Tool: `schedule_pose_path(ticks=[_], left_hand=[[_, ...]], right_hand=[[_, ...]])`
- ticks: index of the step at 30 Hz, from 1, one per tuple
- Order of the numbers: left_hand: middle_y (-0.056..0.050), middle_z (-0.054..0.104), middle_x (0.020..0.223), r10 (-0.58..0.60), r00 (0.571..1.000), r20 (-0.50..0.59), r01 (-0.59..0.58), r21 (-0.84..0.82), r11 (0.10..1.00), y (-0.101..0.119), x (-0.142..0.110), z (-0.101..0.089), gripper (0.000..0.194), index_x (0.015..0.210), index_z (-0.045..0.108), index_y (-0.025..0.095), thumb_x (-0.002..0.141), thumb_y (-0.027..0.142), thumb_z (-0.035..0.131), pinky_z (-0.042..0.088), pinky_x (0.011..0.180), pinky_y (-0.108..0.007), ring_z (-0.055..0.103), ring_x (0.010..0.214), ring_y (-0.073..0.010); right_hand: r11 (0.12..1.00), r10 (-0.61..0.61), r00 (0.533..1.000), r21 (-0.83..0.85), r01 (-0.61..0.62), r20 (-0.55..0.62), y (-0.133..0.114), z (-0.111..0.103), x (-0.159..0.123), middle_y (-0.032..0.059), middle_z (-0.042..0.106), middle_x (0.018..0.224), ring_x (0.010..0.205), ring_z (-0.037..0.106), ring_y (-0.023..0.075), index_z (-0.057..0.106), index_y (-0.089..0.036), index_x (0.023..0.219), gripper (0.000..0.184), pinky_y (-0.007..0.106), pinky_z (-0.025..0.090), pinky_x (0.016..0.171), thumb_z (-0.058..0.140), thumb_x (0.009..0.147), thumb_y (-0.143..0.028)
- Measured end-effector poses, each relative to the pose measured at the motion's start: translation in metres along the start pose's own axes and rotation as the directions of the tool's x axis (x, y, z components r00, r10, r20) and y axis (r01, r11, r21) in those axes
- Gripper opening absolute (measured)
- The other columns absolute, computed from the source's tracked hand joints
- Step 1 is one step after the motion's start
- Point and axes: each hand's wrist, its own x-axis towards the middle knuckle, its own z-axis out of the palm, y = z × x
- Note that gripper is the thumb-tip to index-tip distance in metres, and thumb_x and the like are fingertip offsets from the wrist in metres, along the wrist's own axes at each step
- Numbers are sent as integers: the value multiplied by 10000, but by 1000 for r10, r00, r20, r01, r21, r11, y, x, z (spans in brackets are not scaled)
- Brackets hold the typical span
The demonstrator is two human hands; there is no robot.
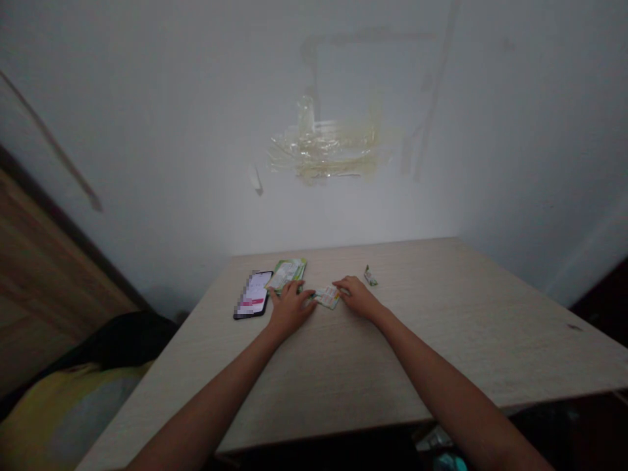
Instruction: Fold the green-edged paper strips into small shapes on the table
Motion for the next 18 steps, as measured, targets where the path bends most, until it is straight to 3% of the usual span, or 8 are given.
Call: schedule_pose_path(ticks=[8,13,18], left_hand=[[-90,427,1464,75,996,44,-75,5,997,0,-1,2,529,1235,601,375,799,664,516,-18,1029,-777,289,1372,-367],[-75,400,1487,87,994,61,-86,-27,996,-1,-1,4,466,1255,566,451,813,598,556,22,1009,-793,291,1376,-370],[-75,407,1477,75,997,13,-74,-28,997,-3,1,5,400,1235,585,443,846,532,558,28,1017,-787,324,1360,-353]], right_hand=[[996,-16,999,84,13,46,-6,0,0,83,688,980,981,591,219,704,-184,1078,382,403,469,933,530,766,-49],[990,-137,989,29,136,49,-10,-1,0,84,661,1145,1126,541,219,705,-215,1085,467,433,418,1014,481,744,12],[983,-182,978,-17,184,104,-18,-4,0,101,670,1139,1122,550,223,684,-205,1133,432,448,418,1013,476,804,-19]])
